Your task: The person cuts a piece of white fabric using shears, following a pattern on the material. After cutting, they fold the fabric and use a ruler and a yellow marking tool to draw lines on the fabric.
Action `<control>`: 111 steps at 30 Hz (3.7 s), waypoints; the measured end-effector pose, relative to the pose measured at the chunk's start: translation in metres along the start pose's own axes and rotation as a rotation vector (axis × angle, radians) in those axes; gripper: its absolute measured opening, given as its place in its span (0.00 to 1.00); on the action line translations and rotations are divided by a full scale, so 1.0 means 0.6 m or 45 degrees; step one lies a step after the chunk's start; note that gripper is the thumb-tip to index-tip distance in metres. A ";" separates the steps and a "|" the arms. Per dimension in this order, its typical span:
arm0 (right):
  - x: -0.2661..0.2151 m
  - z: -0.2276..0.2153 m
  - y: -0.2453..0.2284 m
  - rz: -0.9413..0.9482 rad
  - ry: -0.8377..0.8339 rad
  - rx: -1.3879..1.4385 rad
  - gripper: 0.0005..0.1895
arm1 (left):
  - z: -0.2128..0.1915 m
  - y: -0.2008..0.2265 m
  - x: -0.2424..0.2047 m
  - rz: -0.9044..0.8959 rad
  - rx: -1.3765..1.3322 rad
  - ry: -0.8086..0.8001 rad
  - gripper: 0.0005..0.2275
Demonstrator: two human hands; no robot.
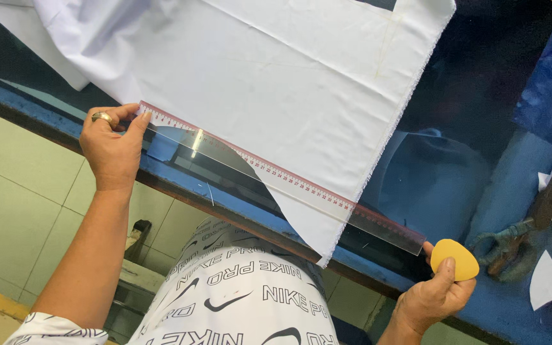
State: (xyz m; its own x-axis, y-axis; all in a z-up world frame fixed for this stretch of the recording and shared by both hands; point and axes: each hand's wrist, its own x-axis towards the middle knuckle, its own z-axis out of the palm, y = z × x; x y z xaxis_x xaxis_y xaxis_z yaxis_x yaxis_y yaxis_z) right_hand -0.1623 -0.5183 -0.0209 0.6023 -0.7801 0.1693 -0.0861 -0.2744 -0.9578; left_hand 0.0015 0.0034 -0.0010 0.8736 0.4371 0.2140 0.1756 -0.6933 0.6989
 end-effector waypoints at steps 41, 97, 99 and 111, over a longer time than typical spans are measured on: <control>-0.038 0.305 -0.209 -0.530 -1.071 -0.147 0.05 | 0.090 0.182 -0.191 1.030 0.060 -0.487 0.18; 0.016 -0.072 0.072 -0.247 -0.169 -0.577 0.13 | -0.020 0.014 -0.019 0.030 0.134 -0.058 0.16; 0.018 -0.074 0.092 -0.215 -0.172 -0.479 0.14 | -0.019 0.018 -0.018 0.000 0.104 -0.055 0.15; 0.037 -0.022 -0.011 0.235 -0.105 -0.286 0.13 | -0.011 0.038 -0.005 -0.316 -0.079 -0.044 0.11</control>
State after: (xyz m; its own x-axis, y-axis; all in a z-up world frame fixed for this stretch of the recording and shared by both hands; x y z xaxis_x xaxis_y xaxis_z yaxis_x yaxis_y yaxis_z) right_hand -0.1591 -0.5412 -0.0077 0.6216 -0.7827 -0.0310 -0.3678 -0.2567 -0.8938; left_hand -0.0004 -0.0099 0.0188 0.8222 0.5692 0.0079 0.3595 -0.5300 0.7681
